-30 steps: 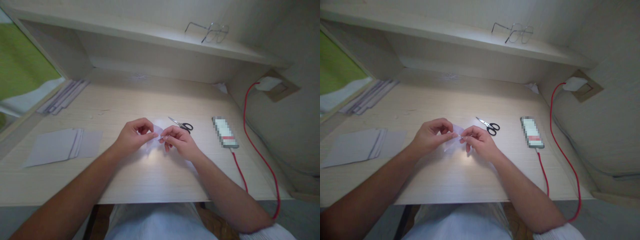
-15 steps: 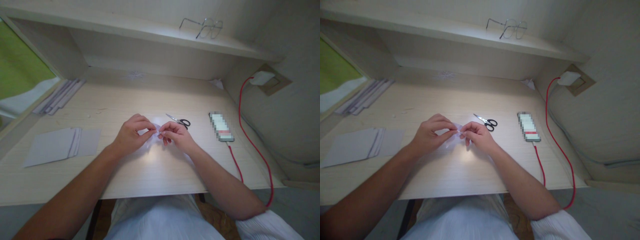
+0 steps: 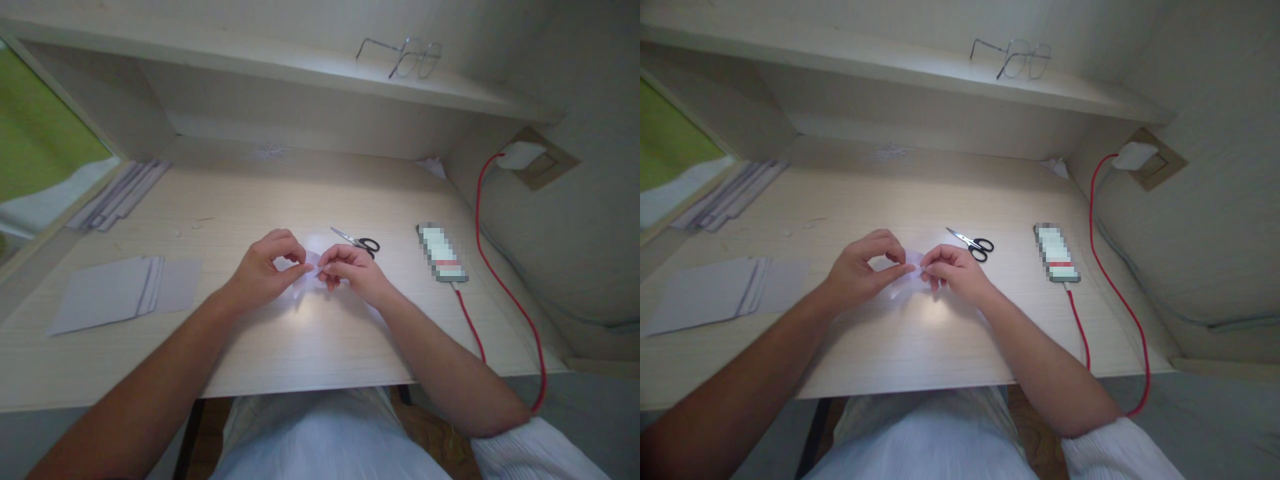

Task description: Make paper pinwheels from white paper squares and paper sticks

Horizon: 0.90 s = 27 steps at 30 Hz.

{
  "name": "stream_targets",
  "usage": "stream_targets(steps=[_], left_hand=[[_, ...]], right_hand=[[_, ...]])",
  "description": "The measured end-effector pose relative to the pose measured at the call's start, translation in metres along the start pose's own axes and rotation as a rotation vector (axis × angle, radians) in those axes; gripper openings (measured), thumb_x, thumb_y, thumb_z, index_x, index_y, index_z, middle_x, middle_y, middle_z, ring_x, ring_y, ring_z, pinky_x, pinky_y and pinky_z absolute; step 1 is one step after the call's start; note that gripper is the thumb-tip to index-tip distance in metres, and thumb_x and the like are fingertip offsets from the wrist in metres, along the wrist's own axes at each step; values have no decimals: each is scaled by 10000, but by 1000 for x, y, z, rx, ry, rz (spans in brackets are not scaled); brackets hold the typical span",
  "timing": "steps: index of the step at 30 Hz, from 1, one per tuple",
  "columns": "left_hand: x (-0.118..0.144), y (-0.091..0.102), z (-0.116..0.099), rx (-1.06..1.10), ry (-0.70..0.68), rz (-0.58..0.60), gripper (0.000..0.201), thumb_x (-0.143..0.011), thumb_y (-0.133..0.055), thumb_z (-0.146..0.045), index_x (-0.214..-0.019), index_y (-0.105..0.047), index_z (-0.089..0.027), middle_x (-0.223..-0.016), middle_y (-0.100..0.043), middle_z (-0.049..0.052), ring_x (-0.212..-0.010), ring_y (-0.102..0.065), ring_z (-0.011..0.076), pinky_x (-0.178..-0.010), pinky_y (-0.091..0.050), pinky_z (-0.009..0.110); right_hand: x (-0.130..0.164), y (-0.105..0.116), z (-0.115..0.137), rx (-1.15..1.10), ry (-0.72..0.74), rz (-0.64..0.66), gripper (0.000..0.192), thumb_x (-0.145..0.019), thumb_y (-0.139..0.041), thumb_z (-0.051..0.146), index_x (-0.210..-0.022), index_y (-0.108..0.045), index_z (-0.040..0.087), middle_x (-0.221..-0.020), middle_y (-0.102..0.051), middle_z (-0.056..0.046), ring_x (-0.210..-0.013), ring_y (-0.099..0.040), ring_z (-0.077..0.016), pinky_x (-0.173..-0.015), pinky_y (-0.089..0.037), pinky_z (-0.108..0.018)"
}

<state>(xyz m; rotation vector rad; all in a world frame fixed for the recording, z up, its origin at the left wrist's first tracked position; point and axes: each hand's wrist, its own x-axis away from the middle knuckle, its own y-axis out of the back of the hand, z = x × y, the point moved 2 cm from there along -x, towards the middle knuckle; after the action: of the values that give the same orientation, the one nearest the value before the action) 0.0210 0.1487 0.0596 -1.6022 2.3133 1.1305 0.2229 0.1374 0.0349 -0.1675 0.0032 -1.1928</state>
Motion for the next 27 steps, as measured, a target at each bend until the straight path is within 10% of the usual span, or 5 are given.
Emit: stream_targets(steps=[27], left_hand=[[-1,3,-1,129,124,128,29,-826,-786,-249,-805,-771,-236,-879,-660,25,-928,-614,200,-903,-449,354]], right_hand=[[1,-3,4,-1,-31,64,92,-708,-622,195,-775,-685,191,-620,-675,31,-474,-538,-100,-479,-337,-237]])
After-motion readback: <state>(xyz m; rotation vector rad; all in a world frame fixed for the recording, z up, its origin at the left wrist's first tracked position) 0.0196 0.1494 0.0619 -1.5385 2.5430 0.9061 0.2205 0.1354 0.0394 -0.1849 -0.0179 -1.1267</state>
